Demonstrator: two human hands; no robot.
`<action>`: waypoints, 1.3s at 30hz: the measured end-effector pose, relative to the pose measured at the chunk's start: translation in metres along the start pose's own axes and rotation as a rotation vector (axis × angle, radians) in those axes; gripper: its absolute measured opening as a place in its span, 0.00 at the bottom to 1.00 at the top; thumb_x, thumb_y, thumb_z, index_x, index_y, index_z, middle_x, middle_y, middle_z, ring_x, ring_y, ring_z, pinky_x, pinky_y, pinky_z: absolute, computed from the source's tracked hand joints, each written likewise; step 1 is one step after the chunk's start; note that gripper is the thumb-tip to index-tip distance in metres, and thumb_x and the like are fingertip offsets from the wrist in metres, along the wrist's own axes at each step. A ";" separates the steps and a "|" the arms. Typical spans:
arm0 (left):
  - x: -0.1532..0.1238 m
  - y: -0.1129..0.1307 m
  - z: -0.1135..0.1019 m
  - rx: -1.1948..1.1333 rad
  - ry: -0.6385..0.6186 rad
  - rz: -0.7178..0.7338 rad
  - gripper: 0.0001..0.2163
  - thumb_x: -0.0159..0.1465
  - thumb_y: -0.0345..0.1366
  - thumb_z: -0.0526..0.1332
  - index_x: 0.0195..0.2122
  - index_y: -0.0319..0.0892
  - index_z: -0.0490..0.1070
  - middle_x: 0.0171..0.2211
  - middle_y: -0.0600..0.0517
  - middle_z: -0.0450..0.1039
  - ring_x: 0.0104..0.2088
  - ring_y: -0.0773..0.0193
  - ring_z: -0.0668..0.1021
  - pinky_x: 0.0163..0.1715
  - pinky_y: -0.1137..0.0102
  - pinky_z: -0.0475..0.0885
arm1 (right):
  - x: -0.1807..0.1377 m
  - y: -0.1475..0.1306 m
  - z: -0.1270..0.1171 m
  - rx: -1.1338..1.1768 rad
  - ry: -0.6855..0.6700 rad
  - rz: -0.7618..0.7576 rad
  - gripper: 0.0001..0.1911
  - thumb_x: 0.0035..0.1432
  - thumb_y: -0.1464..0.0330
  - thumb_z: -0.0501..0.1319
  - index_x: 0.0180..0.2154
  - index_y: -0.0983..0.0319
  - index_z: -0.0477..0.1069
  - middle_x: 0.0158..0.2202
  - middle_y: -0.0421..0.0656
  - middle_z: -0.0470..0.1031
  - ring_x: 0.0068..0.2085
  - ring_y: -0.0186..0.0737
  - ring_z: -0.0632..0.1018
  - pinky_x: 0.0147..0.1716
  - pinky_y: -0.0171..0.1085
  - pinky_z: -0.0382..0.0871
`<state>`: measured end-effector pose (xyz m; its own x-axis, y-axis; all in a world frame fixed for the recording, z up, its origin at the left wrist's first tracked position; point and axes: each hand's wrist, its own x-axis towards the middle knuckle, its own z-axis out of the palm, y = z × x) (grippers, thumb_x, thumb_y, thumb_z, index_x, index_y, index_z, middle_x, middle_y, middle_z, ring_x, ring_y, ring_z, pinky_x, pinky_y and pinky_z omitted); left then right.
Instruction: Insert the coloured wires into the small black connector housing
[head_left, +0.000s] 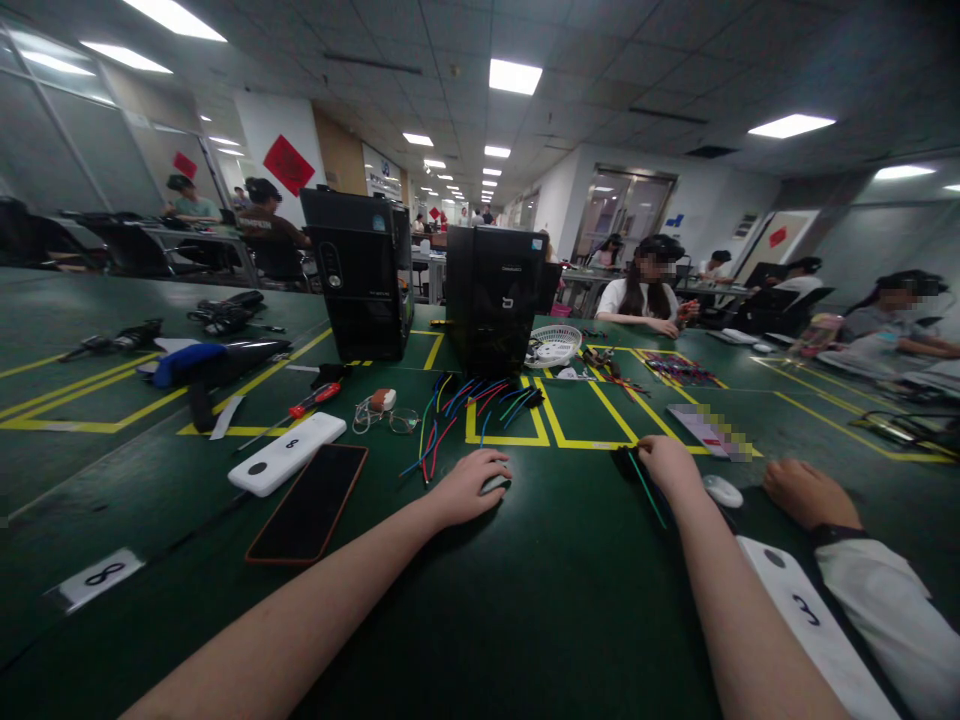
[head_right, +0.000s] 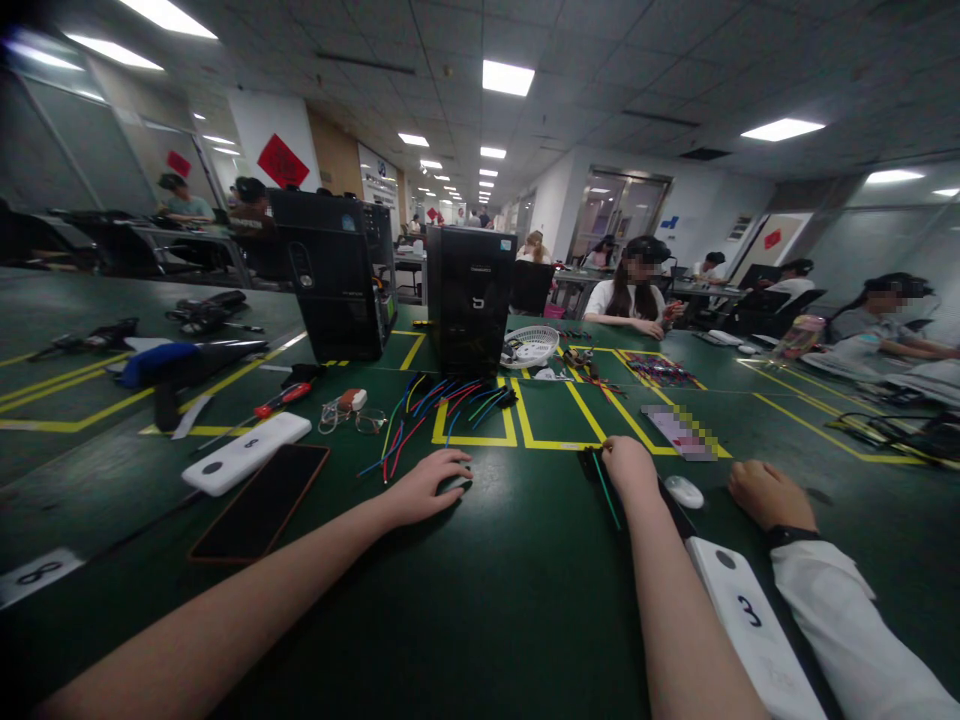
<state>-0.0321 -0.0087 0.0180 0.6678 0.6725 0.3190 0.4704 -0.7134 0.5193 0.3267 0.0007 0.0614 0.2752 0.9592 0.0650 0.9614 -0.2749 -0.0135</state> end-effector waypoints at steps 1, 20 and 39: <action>0.000 0.000 0.000 0.000 0.000 -0.002 0.11 0.60 0.35 0.58 0.44 0.46 0.71 0.54 0.49 0.64 0.55 0.55 0.64 0.56 0.58 0.59 | 0.000 -0.001 0.000 -0.013 -0.011 -0.005 0.17 0.55 0.71 0.50 0.42 0.66 0.75 0.40 0.51 0.76 0.43 0.44 0.75 0.40 0.36 0.65; 0.001 -0.008 0.007 0.015 0.075 -0.047 0.29 0.54 0.46 0.65 0.55 0.43 0.60 0.55 0.45 0.63 0.56 0.52 0.64 0.58 0.55 0.55 | -0.079 -0.143 0.008 0.160 0.066 -0.759 0.19 0.58 0.70 0.55 0.52 0.61 0.65 0.46 0.48 0.69 0.46 0.43 0.71 0.46 0.39 0.63; 0.003 -0.010 0.008 -0.005 0.063 -0.126 0.15 0.56 0.42 0.63 0.44 0.45 0.68 0.45 0.49 0.71 0.48 0.55 0.71 0.57 0.54 0.54 | -0.094 -0.148 -0.005 0.424 0.051 -0.912 0.03 0.55 0.68 0.59 0.32 0.61 0.70 0.35 0.43 0.69 0.39 0.38 0.70 0.40 0.37 0.63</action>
<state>-0.0304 -0.0007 0.0077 0.5660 0.7680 0.2996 0.5456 -0.6215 0.5622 0.1588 -0.0493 0.0618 -0.5580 0.7847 0.2700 0.7298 0.6189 -0.2904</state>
